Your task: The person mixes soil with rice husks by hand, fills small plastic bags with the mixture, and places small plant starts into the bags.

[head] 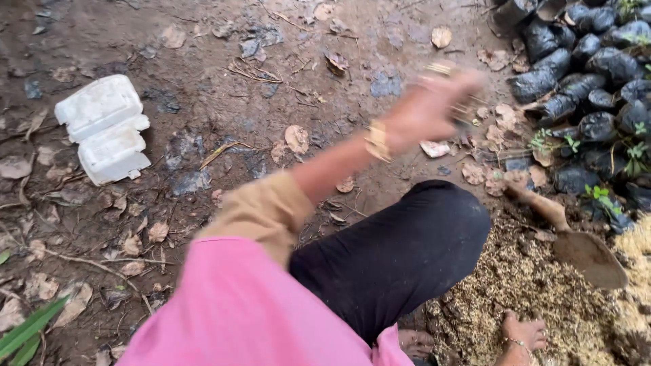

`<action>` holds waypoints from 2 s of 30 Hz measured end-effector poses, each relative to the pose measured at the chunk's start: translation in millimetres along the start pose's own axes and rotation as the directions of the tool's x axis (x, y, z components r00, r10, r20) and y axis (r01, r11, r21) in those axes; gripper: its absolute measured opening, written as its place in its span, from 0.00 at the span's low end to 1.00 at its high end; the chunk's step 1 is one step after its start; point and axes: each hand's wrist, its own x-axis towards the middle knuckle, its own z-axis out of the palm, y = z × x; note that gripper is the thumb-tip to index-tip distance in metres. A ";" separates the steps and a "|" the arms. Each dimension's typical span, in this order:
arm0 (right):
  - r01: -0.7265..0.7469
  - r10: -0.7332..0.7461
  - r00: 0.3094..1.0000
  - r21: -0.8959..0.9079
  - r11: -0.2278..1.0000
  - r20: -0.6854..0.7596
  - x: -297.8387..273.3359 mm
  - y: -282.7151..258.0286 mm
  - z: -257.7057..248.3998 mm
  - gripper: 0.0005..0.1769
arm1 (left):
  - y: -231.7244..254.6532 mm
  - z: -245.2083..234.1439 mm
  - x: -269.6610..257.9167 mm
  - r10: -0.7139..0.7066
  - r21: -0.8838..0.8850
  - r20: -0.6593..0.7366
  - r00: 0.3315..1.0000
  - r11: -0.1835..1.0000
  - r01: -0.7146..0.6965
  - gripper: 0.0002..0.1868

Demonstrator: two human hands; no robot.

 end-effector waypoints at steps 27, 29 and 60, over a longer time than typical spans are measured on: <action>-0.268 0.276 0.958 -0.105 0.958 0.075 94.3 -19.0 -16.5 0.50 | -433.1 -193.1 -82.6 -0.764 0.338 -0.501 0.406 0.259 0.905 0.37; -0.270 0.271 0.962 -0.102 0.957 0.000 96.4 -14.9 -13.0 0.46 | -425.5 -190.3 -76.9 -0.803 0.216 -0.496 0.329 0.253 0.943 0.46; -0.249 0.247 0.968 -0.064 0.966 -0.042 79.0 -25.1 -12.5 0.37 | -514.1 -67.8 -207.8 -0.258 0.081 -0.925 0.280 0.586 0.806 0.54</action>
